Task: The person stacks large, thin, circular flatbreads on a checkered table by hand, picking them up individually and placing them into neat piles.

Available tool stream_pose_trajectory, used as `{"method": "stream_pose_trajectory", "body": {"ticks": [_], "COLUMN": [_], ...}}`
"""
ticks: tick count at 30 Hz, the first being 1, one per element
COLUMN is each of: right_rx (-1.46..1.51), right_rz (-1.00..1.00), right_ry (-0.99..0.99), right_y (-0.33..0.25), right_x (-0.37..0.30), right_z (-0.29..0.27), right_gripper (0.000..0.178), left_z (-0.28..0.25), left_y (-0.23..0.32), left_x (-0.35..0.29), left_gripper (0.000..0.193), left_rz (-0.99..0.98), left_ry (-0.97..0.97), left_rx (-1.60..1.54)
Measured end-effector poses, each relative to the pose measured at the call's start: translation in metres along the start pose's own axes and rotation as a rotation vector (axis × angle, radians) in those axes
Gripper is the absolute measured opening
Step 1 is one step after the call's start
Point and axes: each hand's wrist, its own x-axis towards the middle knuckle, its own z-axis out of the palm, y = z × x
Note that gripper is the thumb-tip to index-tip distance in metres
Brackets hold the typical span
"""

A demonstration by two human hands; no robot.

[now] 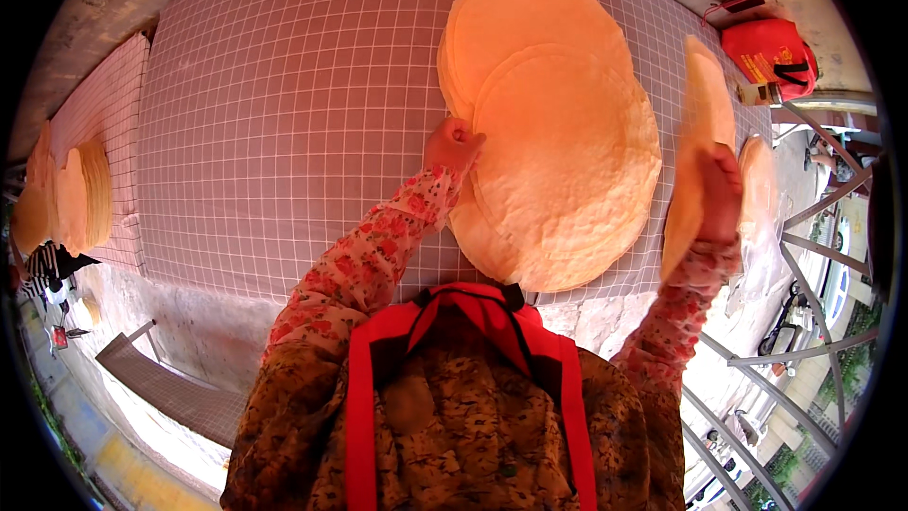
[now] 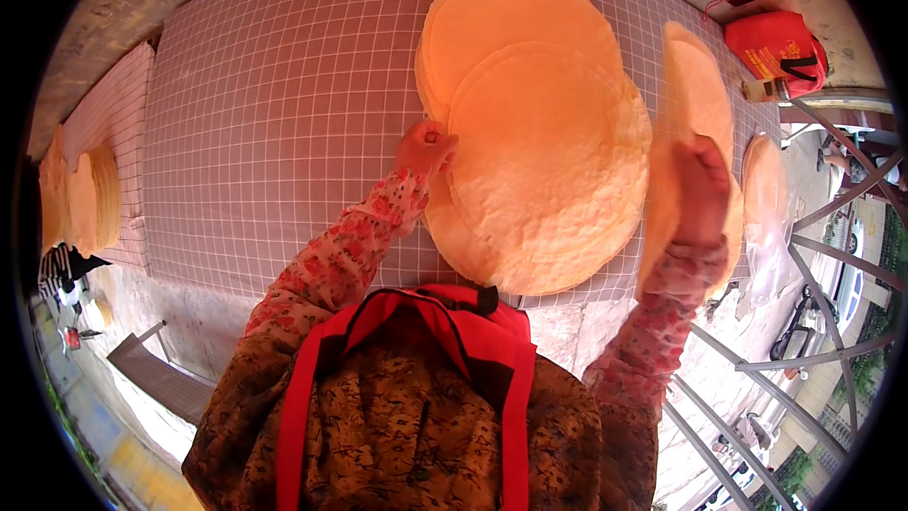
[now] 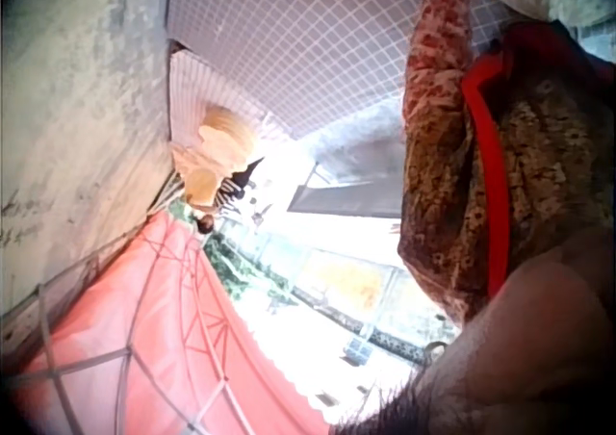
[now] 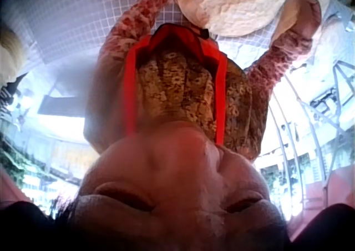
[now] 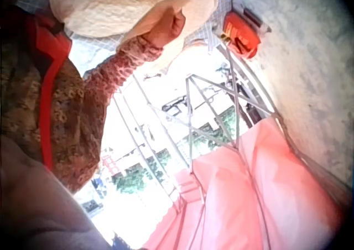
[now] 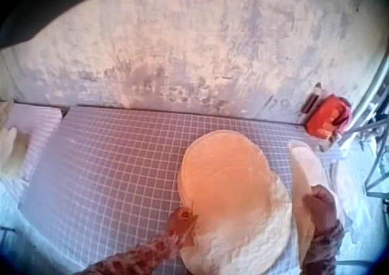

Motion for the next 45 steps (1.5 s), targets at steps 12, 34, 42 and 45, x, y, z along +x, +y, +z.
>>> {"method": "stream_pose_trajectory", "body": {"ticks": [12, 34, 42, 45], "right_rx": [-0.738, -0.665, -0.689, -0.627], "right_rz": [-0.309, -0.3, -0.19, -0.175], "right_ry": [-0.11, -0.006, -0.049, -0.039], "right_y": [0.206, 0.214, 0.206, 0.208], "right_x": [-0.014, -0.008, -0.007, -0.007], "right_z": [0.116, 0.125, 0.127, 0.125], "right_gripper": [0.006, 0.011, 0.012, 0.011], "left_z": [0.001, 0.005, 0.004, 0.004], "left_y": [-0.011, 0.004, 0.033, 0.031], "left_x": [0.027, 0.028, 0.031, 0.034], "left_gripper": [0.026, 0.03, 0.022, 0.02], "left_rz": [0.419, 0.283, -0.171, -0.102], "left_ry": [0.083, 0.009, -0.221, -0.236], "left_rx": [0.482, 0.466, 0.08, 0.085]}}
